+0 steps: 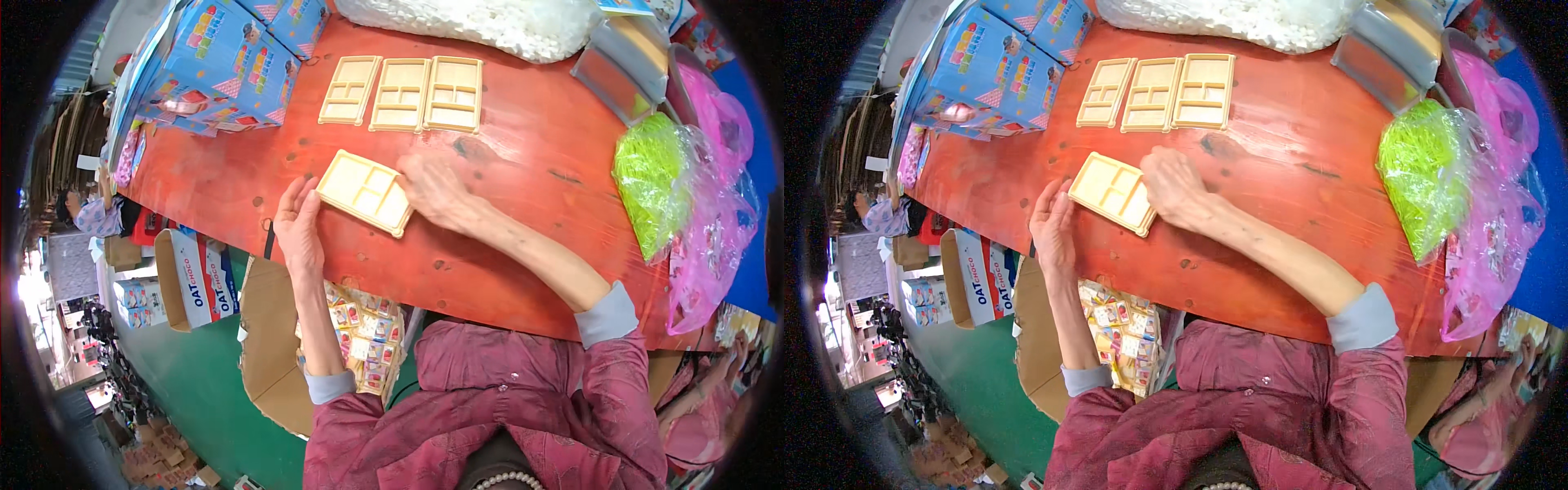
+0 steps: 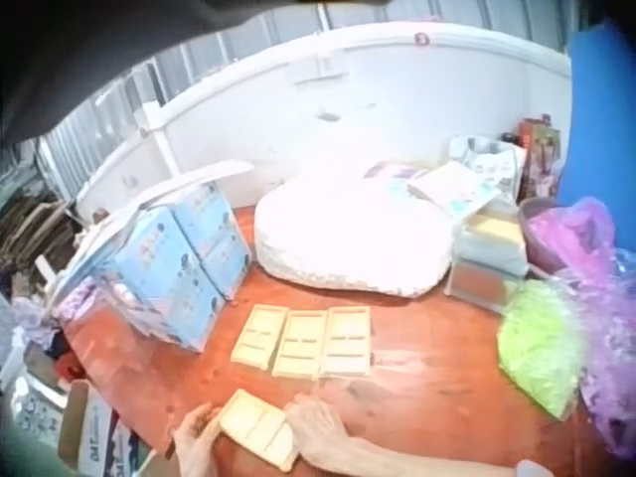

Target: Folding plastic tray inserts and filling them with small white foam cubes on a factory assembly line.

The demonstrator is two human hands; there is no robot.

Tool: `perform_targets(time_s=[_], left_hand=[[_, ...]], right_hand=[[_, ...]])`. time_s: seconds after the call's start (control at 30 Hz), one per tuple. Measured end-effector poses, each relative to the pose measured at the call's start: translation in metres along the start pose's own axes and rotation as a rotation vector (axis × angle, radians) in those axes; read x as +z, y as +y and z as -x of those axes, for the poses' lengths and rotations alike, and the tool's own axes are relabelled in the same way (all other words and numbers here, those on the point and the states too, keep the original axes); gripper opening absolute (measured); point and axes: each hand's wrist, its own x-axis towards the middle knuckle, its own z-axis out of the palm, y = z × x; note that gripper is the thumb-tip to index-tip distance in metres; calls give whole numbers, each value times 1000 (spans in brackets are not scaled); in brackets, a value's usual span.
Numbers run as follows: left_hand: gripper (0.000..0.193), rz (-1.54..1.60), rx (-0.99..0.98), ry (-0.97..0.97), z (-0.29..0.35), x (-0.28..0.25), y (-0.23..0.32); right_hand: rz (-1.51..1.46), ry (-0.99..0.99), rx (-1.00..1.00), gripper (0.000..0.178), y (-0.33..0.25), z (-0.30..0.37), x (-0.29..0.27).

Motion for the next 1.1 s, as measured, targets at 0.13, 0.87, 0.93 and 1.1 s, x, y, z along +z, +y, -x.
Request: perform_targets(time_s=[0.13, 0.87, 0.93, 1.1], left_hand=[[56, 496, -216, -204, 17, 19, 2], [69, 263, -265, -322, 102, 128, 0], [73, 231, -275, -341, 105, 129, 4], [74, 190, -258, -359, 108, 135, 8]], right_hand=[[-303, -141, 171, 25, 7, 19, -32], [-833, -313, 329, 16, -16, 78, -109], [-785, -353, 303, 15, -15, 79, -111], [-880, -377, 441, 14, -19, 84, -119]])
